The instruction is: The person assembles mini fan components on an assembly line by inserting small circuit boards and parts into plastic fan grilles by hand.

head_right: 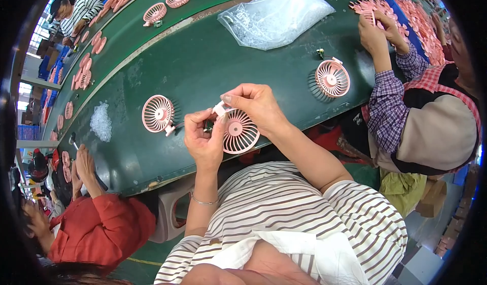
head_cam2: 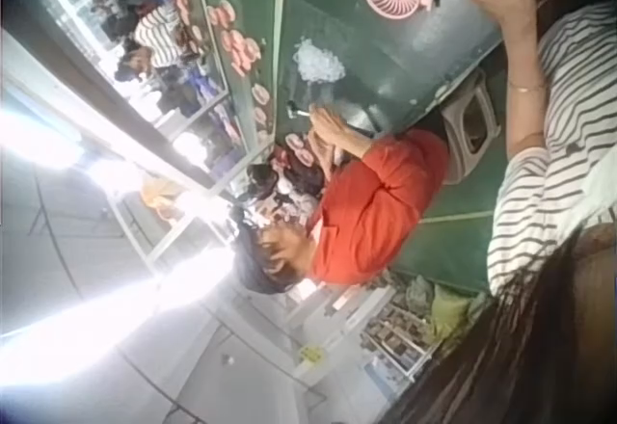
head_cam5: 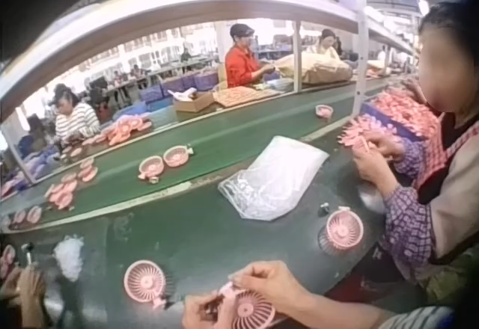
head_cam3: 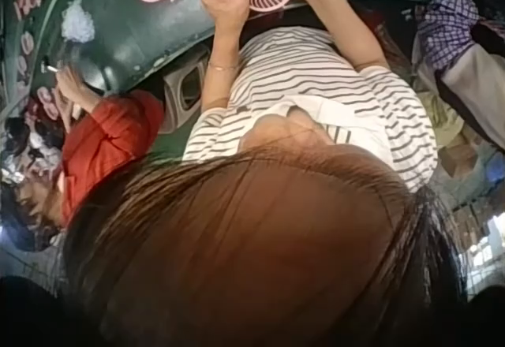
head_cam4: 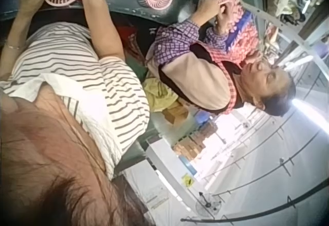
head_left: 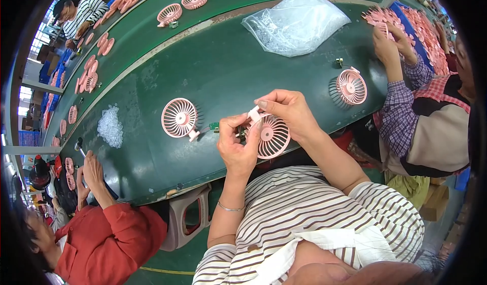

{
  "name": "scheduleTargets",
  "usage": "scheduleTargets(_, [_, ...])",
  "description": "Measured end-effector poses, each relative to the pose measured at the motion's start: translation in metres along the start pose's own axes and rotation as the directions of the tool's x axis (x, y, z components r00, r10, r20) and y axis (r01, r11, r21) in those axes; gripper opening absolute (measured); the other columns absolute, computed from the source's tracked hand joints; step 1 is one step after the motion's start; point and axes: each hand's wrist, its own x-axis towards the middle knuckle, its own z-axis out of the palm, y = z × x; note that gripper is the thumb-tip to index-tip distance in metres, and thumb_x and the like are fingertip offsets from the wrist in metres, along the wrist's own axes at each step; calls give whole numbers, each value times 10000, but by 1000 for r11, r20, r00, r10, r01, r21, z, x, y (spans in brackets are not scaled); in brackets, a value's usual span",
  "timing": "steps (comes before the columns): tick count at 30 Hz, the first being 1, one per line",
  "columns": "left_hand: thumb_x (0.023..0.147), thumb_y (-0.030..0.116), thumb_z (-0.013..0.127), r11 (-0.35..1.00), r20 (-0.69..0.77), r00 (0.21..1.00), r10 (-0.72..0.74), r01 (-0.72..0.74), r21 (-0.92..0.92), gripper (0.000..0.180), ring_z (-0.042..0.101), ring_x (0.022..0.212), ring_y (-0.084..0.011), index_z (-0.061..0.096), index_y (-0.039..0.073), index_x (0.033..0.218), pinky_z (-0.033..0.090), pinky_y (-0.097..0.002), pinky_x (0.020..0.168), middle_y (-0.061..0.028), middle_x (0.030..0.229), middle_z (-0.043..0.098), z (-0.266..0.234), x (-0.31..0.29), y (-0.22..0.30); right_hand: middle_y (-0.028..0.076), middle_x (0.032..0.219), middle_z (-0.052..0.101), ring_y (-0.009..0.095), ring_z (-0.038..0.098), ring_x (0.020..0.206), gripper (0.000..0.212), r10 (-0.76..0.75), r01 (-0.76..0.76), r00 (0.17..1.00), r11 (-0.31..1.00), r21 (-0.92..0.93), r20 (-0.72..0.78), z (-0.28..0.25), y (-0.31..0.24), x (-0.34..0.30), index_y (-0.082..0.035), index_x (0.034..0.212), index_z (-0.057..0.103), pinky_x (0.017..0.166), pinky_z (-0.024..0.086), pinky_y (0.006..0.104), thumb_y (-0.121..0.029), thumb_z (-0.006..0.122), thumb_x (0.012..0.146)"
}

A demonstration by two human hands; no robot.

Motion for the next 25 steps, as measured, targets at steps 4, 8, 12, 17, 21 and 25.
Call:
scheduleTargets(4, [739, -16, 727, 999, 5, 999, -40, 39, 28, 286, 625, 799, -163, 550, -16, 964, 511, -270, 720, -111, 910, 606, -2, 1, -1, 86, 842, 667, 112, 635, 725, 128, 2, -2, 1000, 1000, -12, -4, 2, 0, -1, 40, 923, 655, 651, 528, 231, -72, 648, 862])
scheduleTargets(8, [738, -11, 724, 996, -16, 999, -33, 34, 80, 263, 626, 776, -163, 555, -14, 941, 513, -276, 703, -117, 903, 613, -1, 1, -1, 70, 812, 667, 110, 614, 719, 117, -92, 91, 996, 990, -104, -9, 5, 4, -4, 36, 908, 670, 647, 507, 251, -63, 650, 849])
scheduleTargets(12, [749, -15, 707, 976, -58, 996, 60, -47, 213, 242, 624, 771, -165, 556, -10, 938, 515, -288, 689, -126, 898, 617, 4, 2, 4, 148, 843, 601, 314, 553, 858, 214, -704, 637, 634, 243, -731, 319, 18, 10, -14, 51, 969, 643, 734, 462, 375, -29, 624, 771])
scheduleTargets(17, [787, -64, 656, 995, -54, 998, -36, 40, 89, 323, 587, 863, -135, 530, -32, 1083, 501, -260, 766, -76, 956, 561, 0, 1, 1, 150, 959, 601, 280, 578, 962, 323, -582, 674, 706, 378, -634, 403, 8, 10, -12, 33, 1091, 630, 809, 482, 353, 1, 602, 771])
scheduleTargets(21, [785, -23, 652, 984, -30, 986, -165, 166, 67, 482, 606, 772, -156, 534, 26, 1250, 503, -276, 705, -84, 886, 591, -4, 4, 0, 116, 1021, 621, 180, 597, 946, 326, -535, 517, 834, 671, -531, 135, 12, 10, -10, 6, 1139, 626, 812, 489, 280, 51, 553, 824])
scheduleTargets(25, [794, -12, 634, 983, 19, 999, -33, 29, 182, 327, 607, 781, -163, 639, 34, 1118, 504, -266, 686, -81, 873, 577, -9, 8, 1, 119, 1031, 627, 201, 612, 925, 328, -278, 430, 902, 644, -633, 330, 3, 4, -5, -12, 1139, 632, 804, 488, 270, 58, 533, 834])
